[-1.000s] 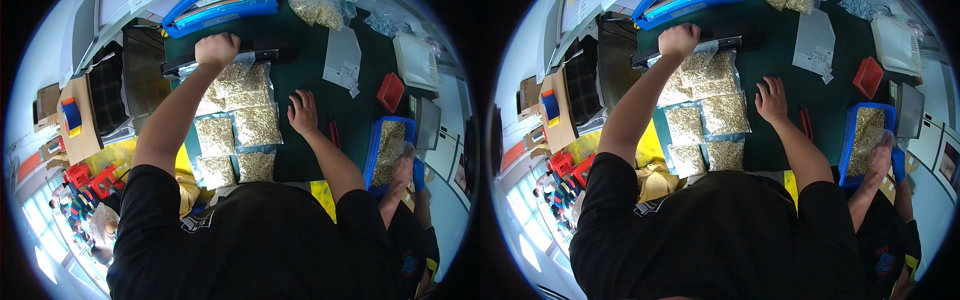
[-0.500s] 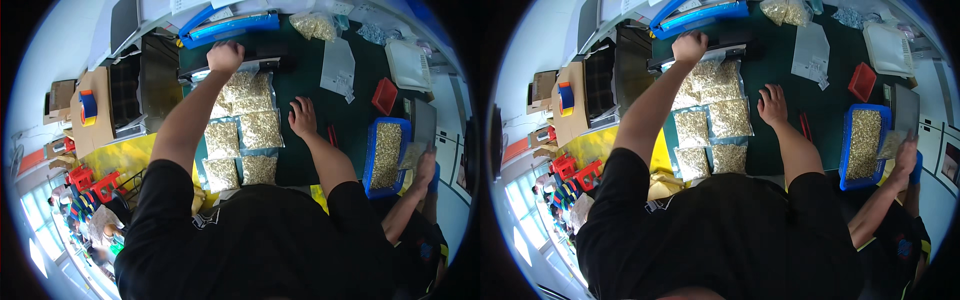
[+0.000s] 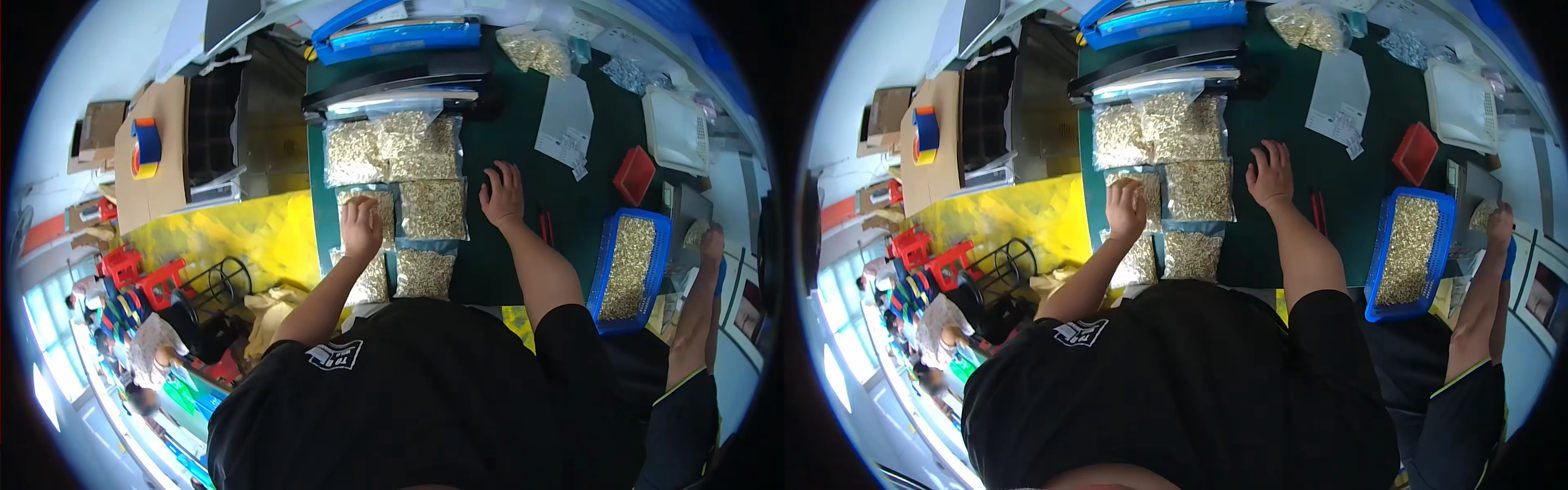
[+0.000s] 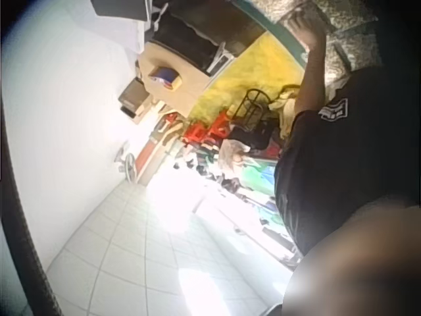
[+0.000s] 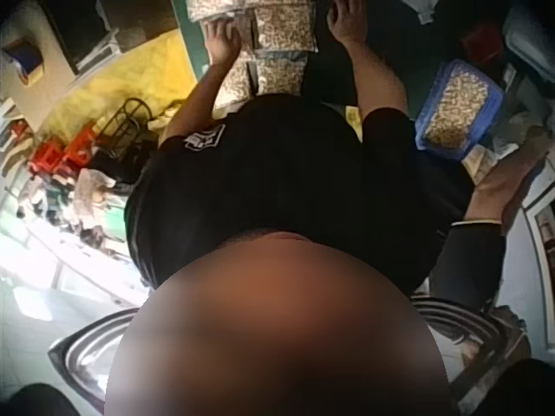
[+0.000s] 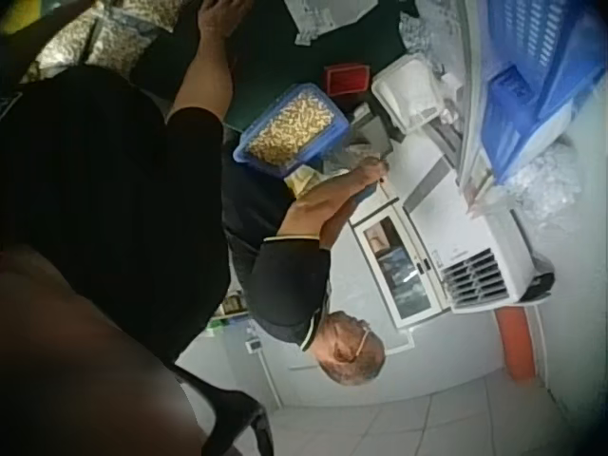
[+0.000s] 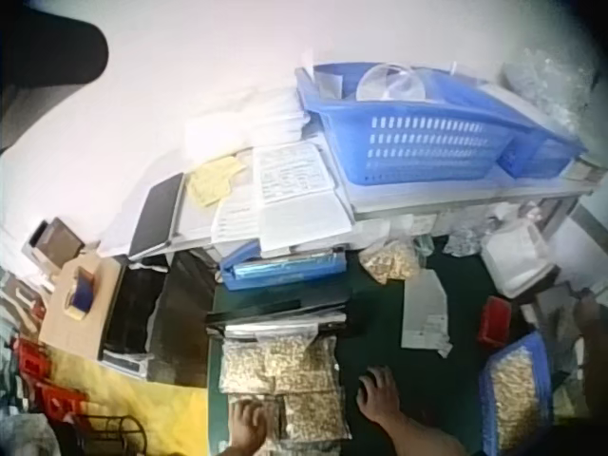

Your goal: Sealing plastic bags containing small hardware components using a heat sealer machine.

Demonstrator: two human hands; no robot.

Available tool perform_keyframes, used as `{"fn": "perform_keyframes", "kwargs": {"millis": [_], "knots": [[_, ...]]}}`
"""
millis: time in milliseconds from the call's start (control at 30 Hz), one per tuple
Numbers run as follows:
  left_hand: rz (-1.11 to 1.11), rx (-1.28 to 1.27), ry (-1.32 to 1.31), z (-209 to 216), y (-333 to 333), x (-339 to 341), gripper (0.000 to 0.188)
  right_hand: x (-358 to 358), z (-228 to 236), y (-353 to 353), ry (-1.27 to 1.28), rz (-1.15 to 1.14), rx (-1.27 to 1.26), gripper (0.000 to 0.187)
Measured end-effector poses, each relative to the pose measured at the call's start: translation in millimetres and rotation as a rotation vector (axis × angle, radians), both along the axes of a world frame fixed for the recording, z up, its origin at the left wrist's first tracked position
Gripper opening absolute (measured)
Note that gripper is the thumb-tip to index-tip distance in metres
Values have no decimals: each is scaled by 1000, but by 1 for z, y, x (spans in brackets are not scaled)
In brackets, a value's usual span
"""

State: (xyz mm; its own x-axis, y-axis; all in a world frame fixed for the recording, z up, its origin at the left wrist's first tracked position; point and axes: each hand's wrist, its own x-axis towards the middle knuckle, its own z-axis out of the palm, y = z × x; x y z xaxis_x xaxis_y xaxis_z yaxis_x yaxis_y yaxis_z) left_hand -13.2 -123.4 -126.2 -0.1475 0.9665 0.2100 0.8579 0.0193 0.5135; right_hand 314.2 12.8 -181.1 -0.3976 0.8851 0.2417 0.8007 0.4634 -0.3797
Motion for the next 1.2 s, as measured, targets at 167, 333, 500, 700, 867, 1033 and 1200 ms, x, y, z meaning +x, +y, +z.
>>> {"fn": "perform_keyframes", "kwargs": {"millis": [167,333,500,700,867,1033,1200], "knots": [[-57,-93,103,-11,-41,-1,45,0,-1,-4,-42,4,9,37],[-107,-366,262,-20,-28,-3,61,-4,-3,1,-45,4,-6,38],[-117,-435,346,-16,-25,-2,63,-4,-2,-1,-68,7,17,38],[-118,-425,328,-14,-25,-4,63,-6,1,-4,-69,-3,11,37],[-115,-406,282,-16,-26,-4,63,-9,5,27,14,-13,-32,24],[-107,-421,291,-17,-26,-5,62,-67,61,80,260,-149,180,18],[-107,-424,297,-17,-24,-5,63,-108,74,117,201,-77,345,23]]}}
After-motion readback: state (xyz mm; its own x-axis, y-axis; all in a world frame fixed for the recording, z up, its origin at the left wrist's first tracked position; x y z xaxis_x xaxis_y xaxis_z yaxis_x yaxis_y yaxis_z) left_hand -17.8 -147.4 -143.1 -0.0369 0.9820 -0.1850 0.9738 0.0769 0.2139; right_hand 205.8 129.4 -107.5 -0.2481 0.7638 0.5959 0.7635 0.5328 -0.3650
